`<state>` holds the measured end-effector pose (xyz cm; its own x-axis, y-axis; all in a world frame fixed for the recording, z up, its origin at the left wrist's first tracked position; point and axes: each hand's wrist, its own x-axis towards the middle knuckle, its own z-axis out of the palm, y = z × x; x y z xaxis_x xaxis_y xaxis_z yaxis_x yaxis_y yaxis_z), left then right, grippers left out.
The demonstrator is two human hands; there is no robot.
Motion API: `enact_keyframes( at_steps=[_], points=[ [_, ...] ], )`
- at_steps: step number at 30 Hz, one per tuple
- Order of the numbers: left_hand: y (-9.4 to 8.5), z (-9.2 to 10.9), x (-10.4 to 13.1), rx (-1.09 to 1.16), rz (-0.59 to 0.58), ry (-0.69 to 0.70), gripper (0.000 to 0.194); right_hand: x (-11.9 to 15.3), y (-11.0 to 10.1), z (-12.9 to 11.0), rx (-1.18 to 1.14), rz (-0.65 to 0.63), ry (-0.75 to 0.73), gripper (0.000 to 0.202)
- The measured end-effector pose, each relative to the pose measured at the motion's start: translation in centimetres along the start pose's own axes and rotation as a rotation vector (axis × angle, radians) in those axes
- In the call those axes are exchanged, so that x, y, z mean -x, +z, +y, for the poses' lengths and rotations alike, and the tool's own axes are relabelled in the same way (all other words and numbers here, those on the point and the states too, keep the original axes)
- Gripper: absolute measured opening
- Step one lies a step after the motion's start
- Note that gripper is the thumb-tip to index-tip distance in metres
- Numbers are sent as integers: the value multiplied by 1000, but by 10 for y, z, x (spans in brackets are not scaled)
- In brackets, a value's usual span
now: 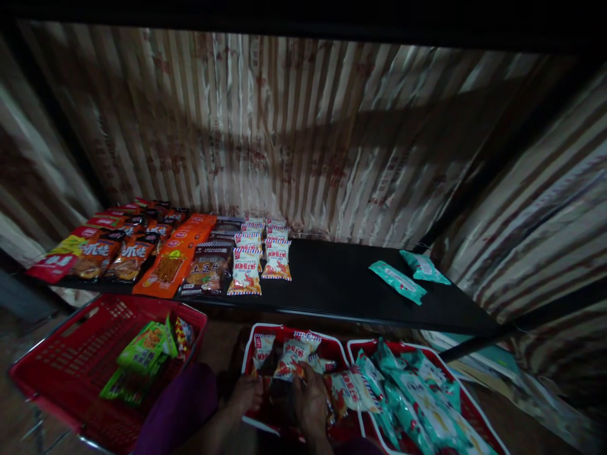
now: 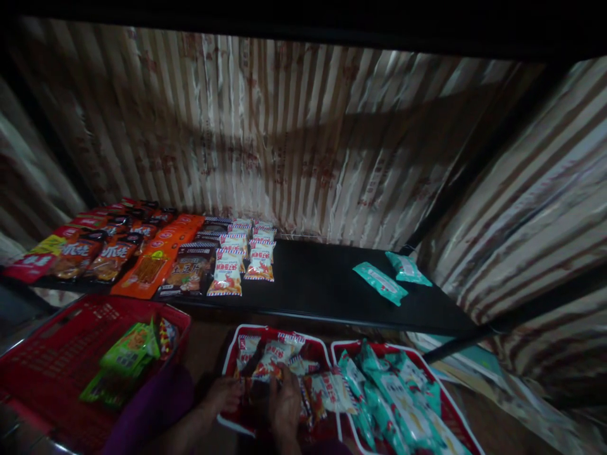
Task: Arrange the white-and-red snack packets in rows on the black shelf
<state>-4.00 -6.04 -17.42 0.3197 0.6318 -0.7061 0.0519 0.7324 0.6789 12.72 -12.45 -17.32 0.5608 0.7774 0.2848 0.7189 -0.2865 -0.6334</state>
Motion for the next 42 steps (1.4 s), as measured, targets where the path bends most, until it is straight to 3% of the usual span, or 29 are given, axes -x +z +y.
enact_keyframes(
  at_steps=[5, 10, 16, 22, 32, 35, 39, 42],
  points=[
    [2, 15, 17, 226, -130, -77, 35, 11, -4, -21, -136, -16, -9, 38],
    [7, 37, 37, 311, -198, 37, 53, 17, -8, -37, -197, -68, -51, 39],
    [19, 50, 46, 353, -95, 45, 43, 15, -22, -50, -217, -44, -30, 38],
    [27, 56, 61, 378, -176, 58, 35, 19, -38, -58, -238, -41, -14, 40],
    [25, 66, 83, 346, -167, 224, 45, 15, -68, -84, -337, -83, -36, 38],
    [25, 72, 91, 330, -153, 271, 50, 7, -77, -91, -441, -61, 69, 47],
    [27, 77, 100, 298, -133, 290, 53, -13, -89, -102, -562, -24, 325, 60],
    [28, 78, 104, 291, -117, 312, 50, -29, -93, -108, -658, -24, 402, 60]
  ],
)
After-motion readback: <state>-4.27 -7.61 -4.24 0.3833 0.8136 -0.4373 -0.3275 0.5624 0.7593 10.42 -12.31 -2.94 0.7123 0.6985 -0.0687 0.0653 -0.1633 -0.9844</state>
